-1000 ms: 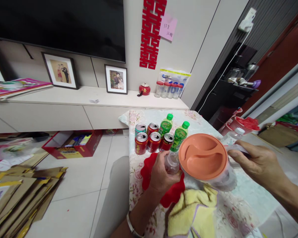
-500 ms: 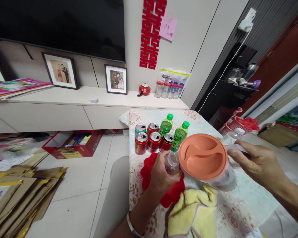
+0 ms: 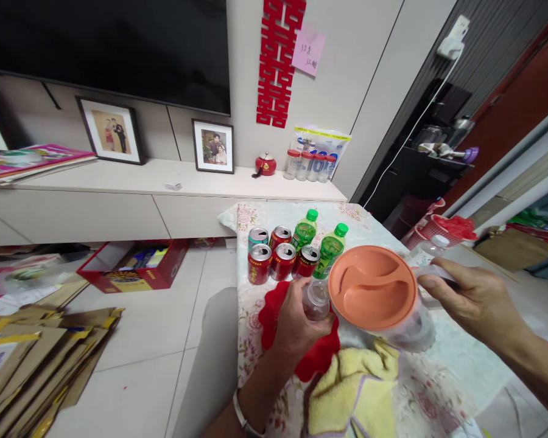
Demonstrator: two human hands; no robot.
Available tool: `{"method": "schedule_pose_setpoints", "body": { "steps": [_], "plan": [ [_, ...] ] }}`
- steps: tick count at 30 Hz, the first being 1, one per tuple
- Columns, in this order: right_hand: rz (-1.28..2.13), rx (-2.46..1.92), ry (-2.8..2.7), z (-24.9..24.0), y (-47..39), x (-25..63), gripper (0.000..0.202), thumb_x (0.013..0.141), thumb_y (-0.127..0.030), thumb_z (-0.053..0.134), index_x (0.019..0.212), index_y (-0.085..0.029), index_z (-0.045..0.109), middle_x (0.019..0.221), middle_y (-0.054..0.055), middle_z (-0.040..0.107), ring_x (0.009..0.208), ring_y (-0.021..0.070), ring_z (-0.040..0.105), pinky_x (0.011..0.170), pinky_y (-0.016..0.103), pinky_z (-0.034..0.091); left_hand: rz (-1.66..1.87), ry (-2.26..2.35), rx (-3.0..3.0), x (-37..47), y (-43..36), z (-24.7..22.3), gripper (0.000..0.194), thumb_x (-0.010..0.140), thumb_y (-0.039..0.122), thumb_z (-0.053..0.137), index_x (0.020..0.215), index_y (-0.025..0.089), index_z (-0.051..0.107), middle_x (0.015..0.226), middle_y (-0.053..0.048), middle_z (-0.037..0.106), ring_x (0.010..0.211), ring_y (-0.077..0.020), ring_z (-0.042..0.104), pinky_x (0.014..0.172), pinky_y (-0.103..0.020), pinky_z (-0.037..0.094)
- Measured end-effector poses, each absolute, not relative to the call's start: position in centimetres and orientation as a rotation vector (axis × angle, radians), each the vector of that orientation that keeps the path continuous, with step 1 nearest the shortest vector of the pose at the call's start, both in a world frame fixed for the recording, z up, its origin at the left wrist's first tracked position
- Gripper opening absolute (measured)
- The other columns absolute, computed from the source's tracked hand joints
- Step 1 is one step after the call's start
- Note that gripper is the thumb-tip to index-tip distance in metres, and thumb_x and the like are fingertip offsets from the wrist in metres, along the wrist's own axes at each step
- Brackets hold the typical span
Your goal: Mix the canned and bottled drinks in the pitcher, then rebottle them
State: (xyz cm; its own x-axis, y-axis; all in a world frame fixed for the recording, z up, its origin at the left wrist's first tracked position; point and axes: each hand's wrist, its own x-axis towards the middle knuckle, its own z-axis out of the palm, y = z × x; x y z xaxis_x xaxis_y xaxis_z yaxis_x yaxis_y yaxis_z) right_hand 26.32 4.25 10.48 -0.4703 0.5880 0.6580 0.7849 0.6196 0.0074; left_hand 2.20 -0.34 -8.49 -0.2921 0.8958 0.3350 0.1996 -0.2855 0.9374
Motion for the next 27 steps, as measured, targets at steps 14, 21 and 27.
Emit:
{"method": "schedule_pose_setpoints", "body": {
  "steps": [14, 21, 27],
  "plan": [
    [-0.52, -0.941, -2.32, 10.66, 4.3, 26.31, 0.062, 0.105, -0.059, 0.043, 0.066, -0.018, 0.066, 0.038, -0.003, 0.049, 0.029, 0.0112, 0.043, 0.033, 0.021, 0.039, 1.619, 1.403, 1.371, 2.29, -0.4, -8.45, 0.073, 0.06, 0.021, 0.082, 0.127, 0.021, 0.055, 0.116, -0.009, 0.069, 0.106, -0.029, 0.07, 0.094, -0.043, 0.059],
    [-0.508, -0.962, -2.323, 10.86, 4.14, 26.08, 0.064, 0.105, -0.061, 0.042, 0.061, -0.019, 0.063, 0.037, -0.002, 0.048, 0.029, 0.0109, 0.043, 0.033, 0.02, 0.038, 1.63, 1.414, 1.398, 2.25, -0.39, -8.44, 0.074, 0.06, 0.02, 0.083, 0.127, 0.023, 0.054, 0.117, -0.01, 0.07, 0.109, -0.03, 0.07, 0.096, -0.046, 0.059],
    [-0.475, -0.973, -2.299, 10.71, 4.22, 26.13, 0.064, 0.103, -0.064, 0.043, 0.064, -0.018, 0.066, 0.037, -0.002, 0.049, 0.03, 0.0111, 0.042, 0.033, 0.021, 0.038, 1.635, 1.417, 1.384, 2.26, -0.33, -8.56, 0.074, 0.059, 0.022, 0.083, 0.127, 0.023, 0.055, 0.117, -0.009, 0.071, 0.109, -0.0292, 0.071, 0.095, -0.043, 0.059]
  ]
}}
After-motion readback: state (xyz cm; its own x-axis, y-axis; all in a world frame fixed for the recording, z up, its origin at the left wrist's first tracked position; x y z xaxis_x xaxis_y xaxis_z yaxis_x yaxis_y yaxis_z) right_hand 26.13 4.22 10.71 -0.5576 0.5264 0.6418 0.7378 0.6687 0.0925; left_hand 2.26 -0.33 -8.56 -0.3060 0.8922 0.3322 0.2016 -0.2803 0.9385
